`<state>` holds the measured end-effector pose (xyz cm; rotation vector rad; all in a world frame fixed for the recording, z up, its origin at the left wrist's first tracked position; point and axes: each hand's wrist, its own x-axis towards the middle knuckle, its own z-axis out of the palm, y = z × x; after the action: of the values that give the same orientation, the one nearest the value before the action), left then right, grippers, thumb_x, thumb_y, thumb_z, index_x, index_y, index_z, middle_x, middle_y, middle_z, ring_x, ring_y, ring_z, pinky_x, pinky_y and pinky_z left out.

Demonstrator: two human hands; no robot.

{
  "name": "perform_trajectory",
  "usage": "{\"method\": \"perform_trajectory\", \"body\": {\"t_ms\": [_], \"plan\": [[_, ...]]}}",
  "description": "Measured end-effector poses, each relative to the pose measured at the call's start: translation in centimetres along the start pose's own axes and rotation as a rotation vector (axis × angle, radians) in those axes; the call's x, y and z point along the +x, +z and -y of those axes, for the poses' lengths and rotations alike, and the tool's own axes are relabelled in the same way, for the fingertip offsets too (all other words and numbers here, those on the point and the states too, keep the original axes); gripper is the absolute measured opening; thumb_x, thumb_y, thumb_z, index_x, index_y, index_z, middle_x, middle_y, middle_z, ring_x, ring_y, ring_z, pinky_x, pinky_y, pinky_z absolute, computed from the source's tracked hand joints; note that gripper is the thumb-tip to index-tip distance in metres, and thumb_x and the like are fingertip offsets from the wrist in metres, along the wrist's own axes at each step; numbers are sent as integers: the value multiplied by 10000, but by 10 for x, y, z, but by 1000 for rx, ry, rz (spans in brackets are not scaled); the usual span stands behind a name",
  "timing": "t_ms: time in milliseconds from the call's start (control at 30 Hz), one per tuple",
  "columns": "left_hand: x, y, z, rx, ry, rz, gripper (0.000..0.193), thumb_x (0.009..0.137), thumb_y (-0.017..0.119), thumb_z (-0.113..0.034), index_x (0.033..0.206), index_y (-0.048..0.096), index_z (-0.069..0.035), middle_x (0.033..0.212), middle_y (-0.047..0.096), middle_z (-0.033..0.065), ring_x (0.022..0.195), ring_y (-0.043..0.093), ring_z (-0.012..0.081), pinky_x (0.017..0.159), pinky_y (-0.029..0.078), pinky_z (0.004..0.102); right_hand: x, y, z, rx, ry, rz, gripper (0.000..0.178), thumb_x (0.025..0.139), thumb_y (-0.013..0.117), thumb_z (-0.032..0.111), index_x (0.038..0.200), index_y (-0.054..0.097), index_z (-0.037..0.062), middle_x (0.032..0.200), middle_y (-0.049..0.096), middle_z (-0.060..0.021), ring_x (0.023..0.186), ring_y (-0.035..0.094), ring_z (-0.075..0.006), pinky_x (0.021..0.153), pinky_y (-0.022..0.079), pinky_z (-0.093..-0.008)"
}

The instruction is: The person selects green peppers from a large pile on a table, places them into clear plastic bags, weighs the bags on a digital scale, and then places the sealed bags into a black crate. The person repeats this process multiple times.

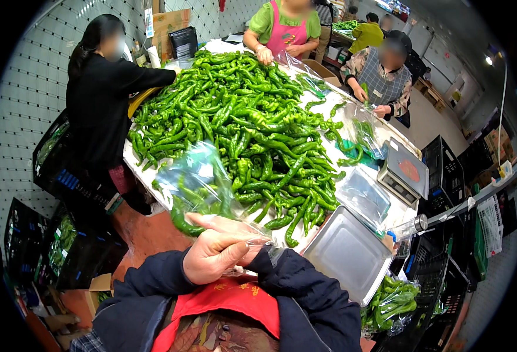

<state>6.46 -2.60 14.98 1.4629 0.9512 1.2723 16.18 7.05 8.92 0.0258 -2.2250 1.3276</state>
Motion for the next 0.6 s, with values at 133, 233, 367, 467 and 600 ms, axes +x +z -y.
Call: {"method": "perform_trajectory", "body": {"t_ms": [133, 233, 367, 467, 600], "plan": [[6, -10, 24, -41, -100, -163, 312, 1034, 483, -169, 1235, 627, 22, 921, 652, 65, 854, 577, 142, 822, 453, 324, -4, 14, -59, -217, 50, 29, 508, 882, 570, 240, 1369, 521, 103, 1174, 624, -152, 1044, 594, -332, 896, 472, -424], [12, -24, 93, -293, -228, -420, 317, 1044, 483, -245, 1133, 641, 15, 571, 462, -53, 472, 381, 39, 448, 289, 213, -11, 8, -87, -477, 189, 142, 392, 827, 659, 196, 1204, 626, 94, 1081, 664, -154, 977, 626, -345, 819, 506, -430], [2, -43, 132, -356, -351, -485, 331, 1050, 472, -237, 1210, 658, -14, 593, 433, -89, 488, 335, 8, 450, 255, 194, -22, -15, -75, -380, 421, 188, 196, 842, 679, 182, 962, 672, 27, 879, 689, -176, 807, 653, -393, 710, 534, -416], [1, -43, 141, -464, -441, -493, 376, 1052, 460, -288, 1213, 616, 15, 512, 352, -80, 389, 299, 30, 374, 227, 219, -29, -40, -84, -200, 400, -94, 226, 884, 658, 179, 1051, 699, 32, 850, 718, -136, 749, 709, -262, 670, 545, -351], [4, -47, 155, -481, -491, -452, 380, 1055, 452, -276, 1230, 591, 32, 508, 345, -75, 377, 275, 37, 371, 223, 223, -25, -86, -105, 106, 715, -479, 154, 901, 634, 110, 966, 696, -14, 771, 706, -102, 647, 660, -127, 614, 522, -285]]}}
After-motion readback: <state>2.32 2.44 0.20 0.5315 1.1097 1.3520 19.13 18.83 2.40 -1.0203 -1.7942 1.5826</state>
